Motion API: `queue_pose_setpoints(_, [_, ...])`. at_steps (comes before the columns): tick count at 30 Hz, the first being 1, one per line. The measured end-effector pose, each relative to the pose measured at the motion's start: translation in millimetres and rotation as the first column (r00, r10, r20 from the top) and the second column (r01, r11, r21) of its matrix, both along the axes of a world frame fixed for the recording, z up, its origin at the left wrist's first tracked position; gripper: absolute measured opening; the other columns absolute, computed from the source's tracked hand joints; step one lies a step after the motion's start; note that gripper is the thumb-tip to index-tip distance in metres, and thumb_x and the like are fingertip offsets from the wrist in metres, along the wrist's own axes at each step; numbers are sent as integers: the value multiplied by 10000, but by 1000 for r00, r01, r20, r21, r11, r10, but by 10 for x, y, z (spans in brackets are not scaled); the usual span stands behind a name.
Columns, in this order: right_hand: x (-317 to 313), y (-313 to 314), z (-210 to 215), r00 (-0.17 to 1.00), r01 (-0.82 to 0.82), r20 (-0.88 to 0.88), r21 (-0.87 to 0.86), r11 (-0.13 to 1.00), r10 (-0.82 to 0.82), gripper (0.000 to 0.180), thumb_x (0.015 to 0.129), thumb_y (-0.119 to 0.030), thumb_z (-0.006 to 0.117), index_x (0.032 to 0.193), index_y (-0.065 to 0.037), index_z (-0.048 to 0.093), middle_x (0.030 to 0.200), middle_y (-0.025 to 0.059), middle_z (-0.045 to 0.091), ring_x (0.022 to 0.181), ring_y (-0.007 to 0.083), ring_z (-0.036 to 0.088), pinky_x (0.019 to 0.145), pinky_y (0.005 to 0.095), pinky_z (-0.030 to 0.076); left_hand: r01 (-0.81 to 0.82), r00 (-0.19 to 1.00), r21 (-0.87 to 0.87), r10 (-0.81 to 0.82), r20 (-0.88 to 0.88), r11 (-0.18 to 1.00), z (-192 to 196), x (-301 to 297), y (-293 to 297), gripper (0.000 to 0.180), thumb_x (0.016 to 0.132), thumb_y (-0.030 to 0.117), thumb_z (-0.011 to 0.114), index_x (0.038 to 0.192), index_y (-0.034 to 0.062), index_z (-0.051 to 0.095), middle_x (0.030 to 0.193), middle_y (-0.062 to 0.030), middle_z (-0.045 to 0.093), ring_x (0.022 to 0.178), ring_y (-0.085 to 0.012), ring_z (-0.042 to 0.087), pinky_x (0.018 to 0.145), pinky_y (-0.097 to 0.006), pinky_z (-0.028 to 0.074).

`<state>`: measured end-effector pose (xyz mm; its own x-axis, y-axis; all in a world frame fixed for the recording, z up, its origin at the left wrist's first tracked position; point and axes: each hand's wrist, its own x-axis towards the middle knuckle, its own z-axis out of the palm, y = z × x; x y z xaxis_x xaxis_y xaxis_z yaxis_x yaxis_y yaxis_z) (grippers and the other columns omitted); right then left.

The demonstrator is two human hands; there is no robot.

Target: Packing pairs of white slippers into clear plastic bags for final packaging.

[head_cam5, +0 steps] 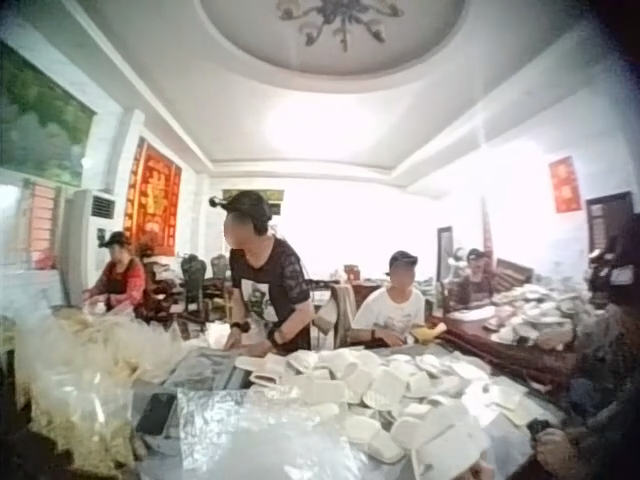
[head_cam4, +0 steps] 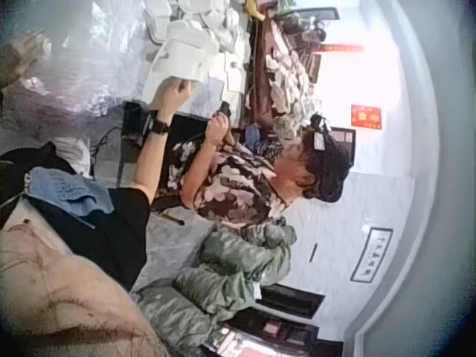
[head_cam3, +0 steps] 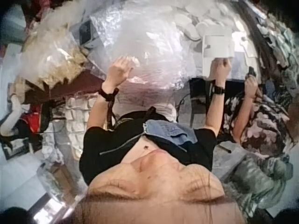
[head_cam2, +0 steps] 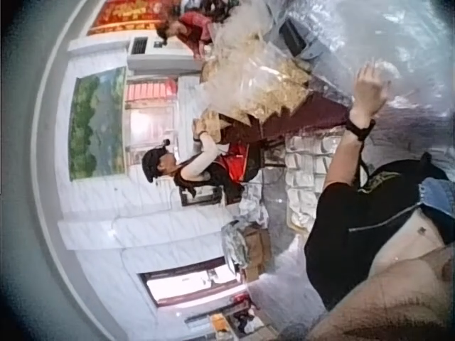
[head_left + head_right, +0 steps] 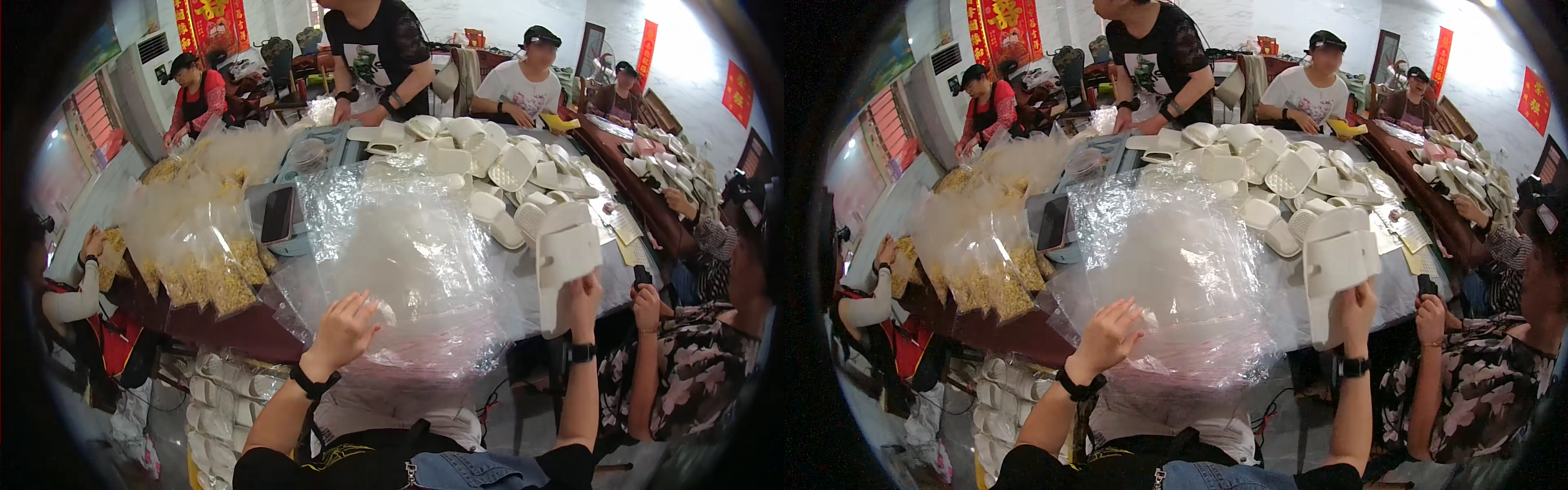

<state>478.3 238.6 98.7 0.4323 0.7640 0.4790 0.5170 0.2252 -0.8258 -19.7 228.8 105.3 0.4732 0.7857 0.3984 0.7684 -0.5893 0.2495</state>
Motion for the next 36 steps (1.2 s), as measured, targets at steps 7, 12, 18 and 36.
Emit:
queue_pose_setpoints(7, [-439, -829, 275, 961, -221, -143, 104, 970, 235, 297, 932, -51, 626, 1211, 51, 605, 1089, 37, 681, 996, 108, 621, 868, 276, 491, -59, 973, 36, 50, 224, 998, 104, 59, -31, 395, 907, 172, 705, 1256, 11, 617, 1124, -190, 704, 960, -362, 699, 786, -406, 571])
queue_pose_setpoints(12, [-737, -1121, 326, 945, -277, -175, 30, 961, 277, 427, 912, -31, 633, 1318, 78, 556, 1238, 88, 658, 1093, 136, 613, 952, 274, 469, -51, 982, -36, 56, 180, 998, 111, 127, -28, 426, 900, 280, 733, 1224, 17, 644, 1147, -166, 703, 997, -347, 696, 805, -409, 575])
queue_pose_setpoints(18, [-843, -1224, 369, 928, -343, -145, 30, 939, 344, 448, 879, 26, 644, 1312, 104, 557, 1400, 114, 569, 1154, 135, 595, 973, 278, 462, 33, 984, -9, -31, 178, 999, 20, 142, -21, 431, 835, 217, 795, 1201, 29, 665, 1214, -194, 675, 1176, -364, 622, 952, -440, 535])
queue_pose_setpoints(36, [-1428, -1252, 835, 423, -784, 310, -347, 515, 852, 413, 726, 64, 690, 1123, -41, 738, 1320, 130, 646, 1245, 384, 532, 1078, 470, 379, -24, 862, 80, -19, 507, 997, -10, 240, 81, 162, 947, 33, 621, 1072, -32, 702, 1091, -224, 719, 1034, -386, 687, 904, -419, 541])
